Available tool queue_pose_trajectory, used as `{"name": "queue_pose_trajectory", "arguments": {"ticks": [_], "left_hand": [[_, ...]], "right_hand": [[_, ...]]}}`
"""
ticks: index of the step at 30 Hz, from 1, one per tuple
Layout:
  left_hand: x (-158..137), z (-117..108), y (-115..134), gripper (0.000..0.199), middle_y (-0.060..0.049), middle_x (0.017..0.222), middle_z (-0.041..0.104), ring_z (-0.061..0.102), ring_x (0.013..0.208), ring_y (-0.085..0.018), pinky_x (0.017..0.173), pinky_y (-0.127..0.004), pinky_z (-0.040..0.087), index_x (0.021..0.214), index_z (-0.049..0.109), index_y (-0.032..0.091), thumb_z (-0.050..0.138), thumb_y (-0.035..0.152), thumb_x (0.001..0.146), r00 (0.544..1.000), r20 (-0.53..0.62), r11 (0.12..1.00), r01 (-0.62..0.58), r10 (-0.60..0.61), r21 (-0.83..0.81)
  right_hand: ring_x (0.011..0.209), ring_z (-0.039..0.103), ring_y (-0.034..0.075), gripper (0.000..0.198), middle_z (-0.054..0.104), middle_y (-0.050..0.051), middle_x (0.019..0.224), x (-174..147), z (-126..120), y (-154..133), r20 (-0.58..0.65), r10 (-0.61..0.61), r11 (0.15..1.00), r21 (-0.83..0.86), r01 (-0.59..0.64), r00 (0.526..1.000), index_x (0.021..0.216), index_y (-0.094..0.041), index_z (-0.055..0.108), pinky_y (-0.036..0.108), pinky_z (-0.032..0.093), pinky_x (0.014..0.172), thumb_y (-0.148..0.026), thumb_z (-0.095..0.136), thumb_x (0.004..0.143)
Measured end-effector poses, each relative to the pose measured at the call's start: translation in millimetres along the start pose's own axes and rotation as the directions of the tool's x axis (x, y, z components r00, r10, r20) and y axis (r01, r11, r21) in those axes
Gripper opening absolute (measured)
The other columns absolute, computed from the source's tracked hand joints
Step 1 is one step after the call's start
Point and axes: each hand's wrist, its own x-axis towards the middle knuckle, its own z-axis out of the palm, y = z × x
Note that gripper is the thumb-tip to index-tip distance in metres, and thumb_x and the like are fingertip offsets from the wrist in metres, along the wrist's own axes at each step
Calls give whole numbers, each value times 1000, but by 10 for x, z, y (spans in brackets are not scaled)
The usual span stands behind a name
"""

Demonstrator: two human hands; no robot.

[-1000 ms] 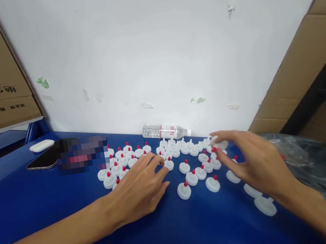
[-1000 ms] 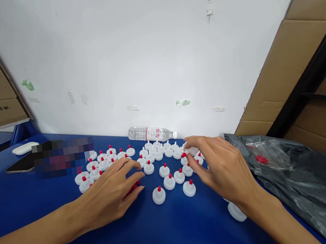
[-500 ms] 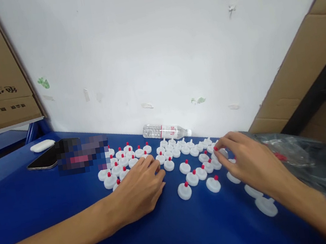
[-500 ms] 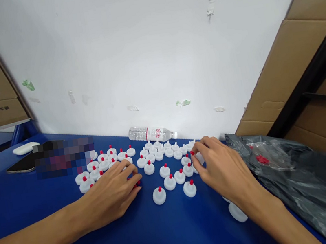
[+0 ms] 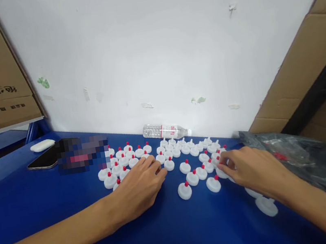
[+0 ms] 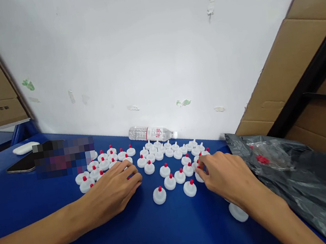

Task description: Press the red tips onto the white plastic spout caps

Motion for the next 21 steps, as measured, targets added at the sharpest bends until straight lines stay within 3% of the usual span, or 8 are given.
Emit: {"name": "queue_pose_trajectory", "arguments": {"ticks": [6, 9, 11, 14, 17, 21], "left_hand": [[30, -56, 18, 15, -7, 85, 62, 53, 82, -23, 74, -37, 42, 94, 57, 16, 44, 15, 102, 998, -61, 998, 12, -16, -56], [28, -77, 25, 17, -6, 83, 62, 52, 80, -22, 74, -36, 41, 94, 56, 16, 42, 15, 102, 997, -75, 997, 1, -6, -71], [20, -86, 25, 16, -6, 83, 62, 53, 80, -22, 74, -36, 42, 95, 57, 16, 43, 14, 102, 997, -82, 997, -11, 5, -79], [9, -91, 21, 14, -5, 84, 63, 53, 81, -22, 74, -34, 42, 97, 57, 17, 45, 10, 99, 996, -84, 994, -31, 23, -102], [3, -78, 15, 17, -6, 90, 64, 54, 84, -21, 74, -34, 44, 104, 58, 17, 46, 6, 97, 995, -97, 992, -44, 33, -116], [-7, -43, 4, 29, -7, 98, 65, 55, 90, -22, 79, -36, 46, 120, 54, 16, 47, 3, 95, 992, -121, 993, -56, 43, -106]], "right_hand": [[54, 66, 28, 31, 68, 7, 60, -21, -49, 110, -50, 39, 994, -97, -44, 998, 66, -25, 67, 32, 30, 49, -30, 52, 92], [50, 66, 29, 21, 69, 9, 61, -43, 8, 176, -65, -13, 996, -91, 7, 998, 71, -25, 71, 32, 30, 46, -26, 58, 87], [50, 66, 29, 18, 70, 7, 64, -59, 51, 215, -11, -29, 997, -66, 28, 1000, 76, -27, 73, 32, 31, 45, -27, 58, 86], [61, 70, 31, 15, 74, 5, 72, -86, 116, 274, 85, -23, 999, -24, 25, 996, 86, -30, 74, 32, 35, 47, -33, 59, 86], [67, 73, 32, 15, 76, 6, 79, -108, 197, 320, 97, -53, 999, -5, 53, 994, 94, -30, 73, 31, 36, 48, -35, 65, 83], [58, 70, 28, 7, 73, 7, 72, -108, 254, 302, 49, -102, 992, -71, 105, 994, 82, -26, 70, 29, 31, 45, -29, 64, 84]]}}
